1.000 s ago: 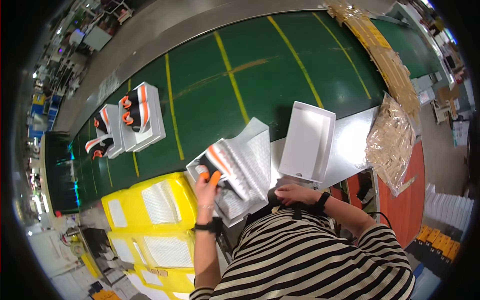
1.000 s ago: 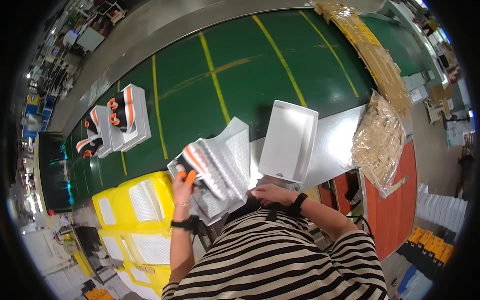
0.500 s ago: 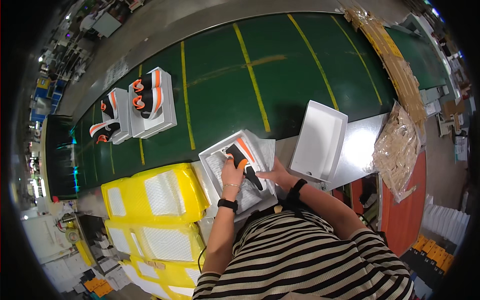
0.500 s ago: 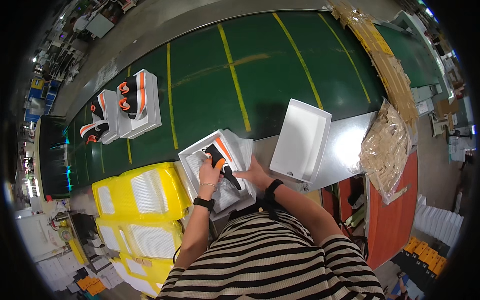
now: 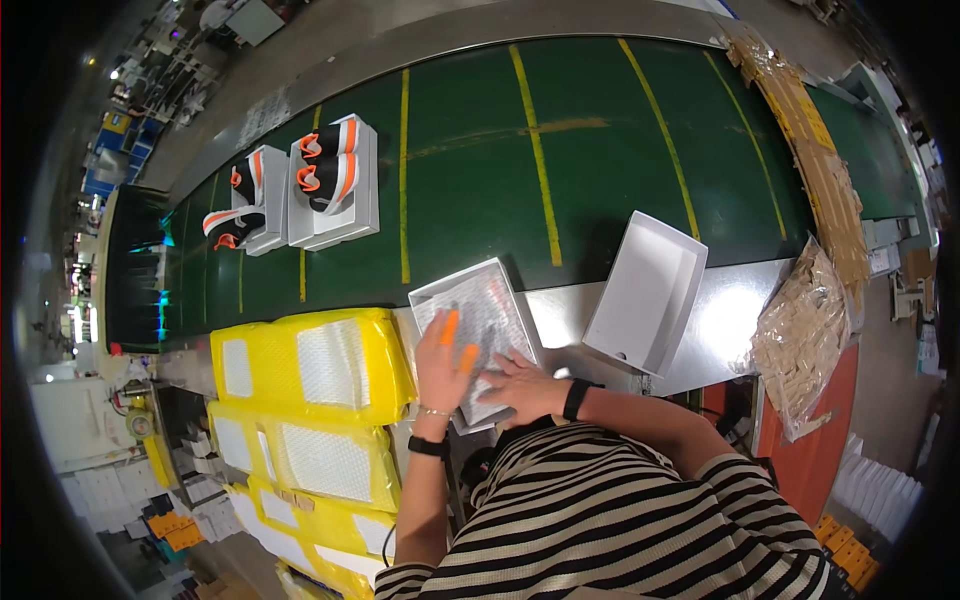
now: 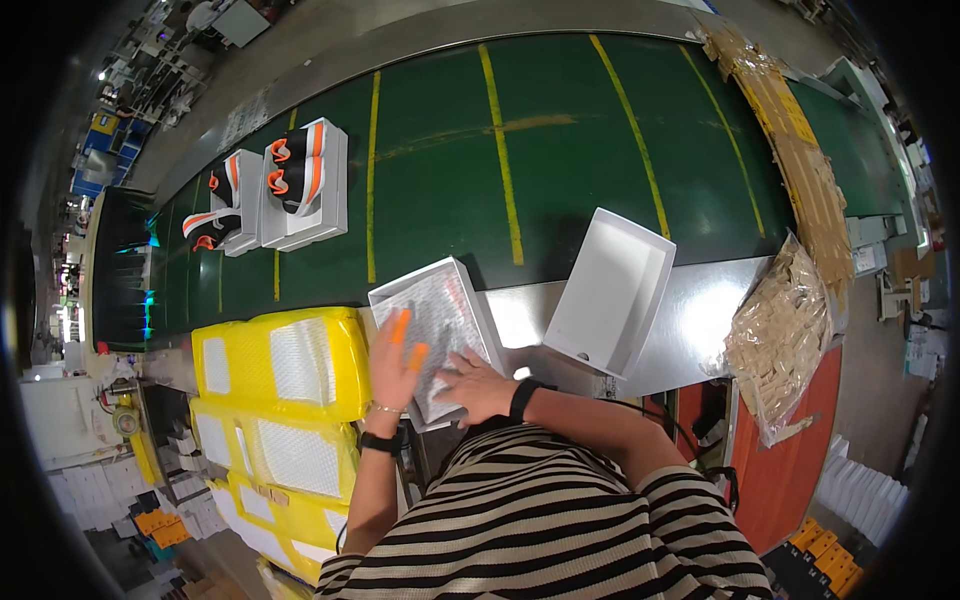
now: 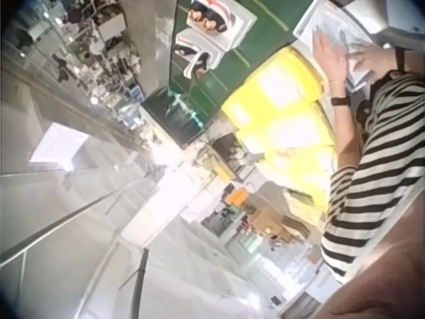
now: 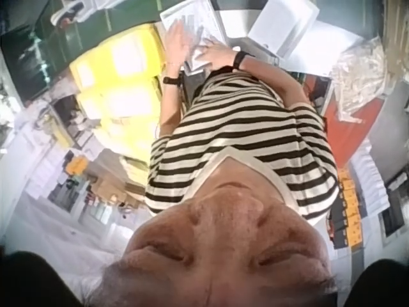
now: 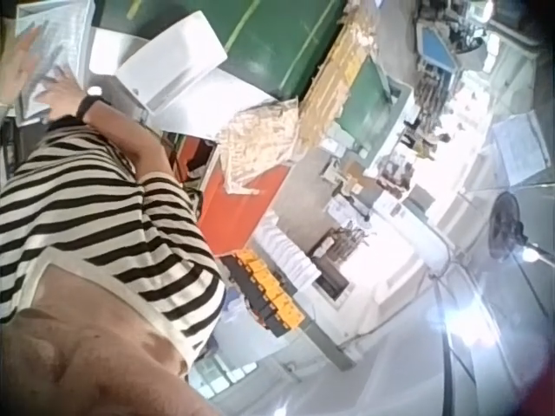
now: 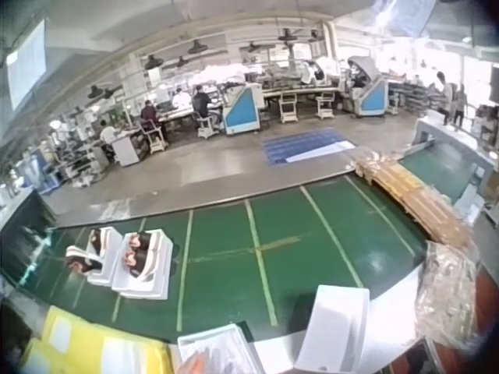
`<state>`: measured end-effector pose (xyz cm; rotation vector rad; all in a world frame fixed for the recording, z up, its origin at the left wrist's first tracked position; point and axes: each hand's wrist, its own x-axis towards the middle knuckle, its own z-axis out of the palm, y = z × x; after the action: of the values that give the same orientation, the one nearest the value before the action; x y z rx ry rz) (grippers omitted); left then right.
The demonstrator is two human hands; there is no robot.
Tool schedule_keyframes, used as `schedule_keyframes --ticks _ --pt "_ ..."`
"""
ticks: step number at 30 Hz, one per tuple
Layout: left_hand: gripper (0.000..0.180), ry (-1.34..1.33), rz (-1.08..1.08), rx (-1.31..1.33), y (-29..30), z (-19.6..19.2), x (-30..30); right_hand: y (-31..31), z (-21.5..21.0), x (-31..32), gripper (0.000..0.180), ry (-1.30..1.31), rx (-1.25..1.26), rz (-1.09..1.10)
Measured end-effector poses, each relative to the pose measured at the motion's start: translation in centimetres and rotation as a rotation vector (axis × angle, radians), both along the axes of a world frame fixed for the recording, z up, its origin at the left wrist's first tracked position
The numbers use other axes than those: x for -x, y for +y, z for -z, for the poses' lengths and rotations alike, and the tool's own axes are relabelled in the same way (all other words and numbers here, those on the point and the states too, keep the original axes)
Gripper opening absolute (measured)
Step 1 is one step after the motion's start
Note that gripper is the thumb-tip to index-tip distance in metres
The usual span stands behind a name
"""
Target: The person packs shoes into boxes by lining each box with paper, placing the shoes inside, and folding the paper over them. After closing each box with a lid and placing it on a conveyor belt, the person moves a cardboard sheet.
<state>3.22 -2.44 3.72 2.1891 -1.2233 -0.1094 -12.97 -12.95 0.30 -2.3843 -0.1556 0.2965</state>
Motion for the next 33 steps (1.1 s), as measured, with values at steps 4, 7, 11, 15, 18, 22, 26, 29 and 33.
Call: schedule_keyframes --ticks 4,7,11,15,18,22,26,29,33 --pt "0.072 -0.176 0.124 -0.568 0.6 3.4 1.1 -3.1 -1.3 1.2 0.053 0.168 -0.776 0.328" --pt "0.078 -0.256 0.129 -0.616 0.2 3.9 1.6 -6.8 3.5 3.7 0.041 -0.364 0.027 1.0" --pt "0.072 -0.181 0.108 -0.543 -0.1 2.2 2.2 -9.8 7.5 8.6 0.034 -0.166 0.077 1.246" --pt "0.066 -0.013 0.089 -0.363 -1.0 0.9 4.1 -10.1 9.1 13.7 0.043 -0.056 -0.042 1.47" --pt "0.062 0.189 0.137 -0.187 -2.7 1.6 6.5 -11.3 6.3 17.4 0.048 0.193 -0.349 1.46" --pt "0.079 0.904 0.137 0.044 -5.5 -1.0 9.7 -10.3 -7.3 17.5 0.045 -0.18 -1.201 1.2" --pt "0.087 1.279 0.115 0.301 -6.5 -1.7 10.1 -8.7 -7.7 17.6 0.044 -0.175 -1.725 1.195" --pt "0.086 1.126 -0.125 0.259 -3.7 -1.3 8.5 -6.5 -2.1 16.5 0.046 -0.039 -1.783 1.133" --pt "0.084 0.8 -0.339 0.098 3.1 -1.0 3.8 -3.3 -3.6 6.9 0.065 0.408 -1.563 0.977"
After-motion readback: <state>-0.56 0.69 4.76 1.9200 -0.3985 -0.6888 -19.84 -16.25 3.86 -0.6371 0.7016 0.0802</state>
